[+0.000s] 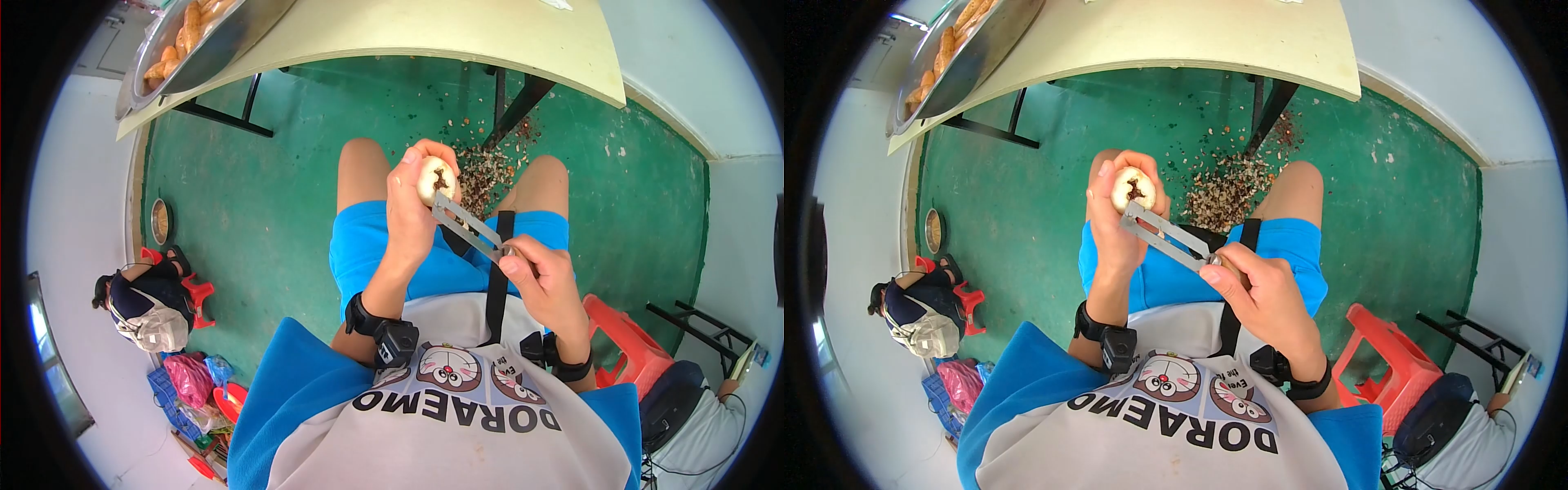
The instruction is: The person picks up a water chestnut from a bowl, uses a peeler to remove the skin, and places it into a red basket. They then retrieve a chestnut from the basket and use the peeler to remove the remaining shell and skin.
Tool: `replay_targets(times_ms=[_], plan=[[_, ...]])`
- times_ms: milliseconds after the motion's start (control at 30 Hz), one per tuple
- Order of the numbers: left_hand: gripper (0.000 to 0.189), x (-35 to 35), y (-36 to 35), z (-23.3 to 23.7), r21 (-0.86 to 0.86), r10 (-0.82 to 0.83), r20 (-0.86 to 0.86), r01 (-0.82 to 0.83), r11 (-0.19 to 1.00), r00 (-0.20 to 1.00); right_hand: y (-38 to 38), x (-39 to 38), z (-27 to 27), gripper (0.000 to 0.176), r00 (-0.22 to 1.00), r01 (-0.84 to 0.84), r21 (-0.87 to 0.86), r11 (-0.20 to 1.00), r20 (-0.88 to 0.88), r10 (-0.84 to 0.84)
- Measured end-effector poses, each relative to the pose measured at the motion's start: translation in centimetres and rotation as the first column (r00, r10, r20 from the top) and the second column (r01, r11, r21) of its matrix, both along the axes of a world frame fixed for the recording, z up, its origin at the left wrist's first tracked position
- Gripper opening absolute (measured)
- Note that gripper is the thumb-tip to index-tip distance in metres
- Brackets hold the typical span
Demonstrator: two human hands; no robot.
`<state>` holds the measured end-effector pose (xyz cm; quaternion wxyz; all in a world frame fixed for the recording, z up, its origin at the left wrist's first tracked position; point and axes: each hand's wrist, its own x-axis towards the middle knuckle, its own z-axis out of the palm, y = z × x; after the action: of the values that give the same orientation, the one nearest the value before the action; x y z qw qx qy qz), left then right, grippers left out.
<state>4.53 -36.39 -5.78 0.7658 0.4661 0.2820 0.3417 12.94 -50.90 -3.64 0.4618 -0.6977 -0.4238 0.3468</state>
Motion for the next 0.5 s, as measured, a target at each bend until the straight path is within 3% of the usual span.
replay_targets(times_ms=[333,400,500], plan=[[0.046,-0.22,0.18,-0.18,0.055,-0.019,-0.035,0.021,0.998,0.999,-0.19,0.02,0.13,0.025,0.999,-0.012,-0.052,0.999,-0.030,0.010],[0.048,-0.43,0.36,-0.47,0.180,0.023,-0.119,-0.001,0.984,0.993,-0.31,-0.09,0.13,0.026,0.999,-0.008,-0.064,0.998,-0.053,0.004],[0.047,-0.48,0.13,-0.43,0.221,0.053,-0.127,-0.024,0.975,0.991,-0.43,-0.34,0.14,0.027,0.992,-0.003,-0.098,0.995,-0.127,-0.010]])
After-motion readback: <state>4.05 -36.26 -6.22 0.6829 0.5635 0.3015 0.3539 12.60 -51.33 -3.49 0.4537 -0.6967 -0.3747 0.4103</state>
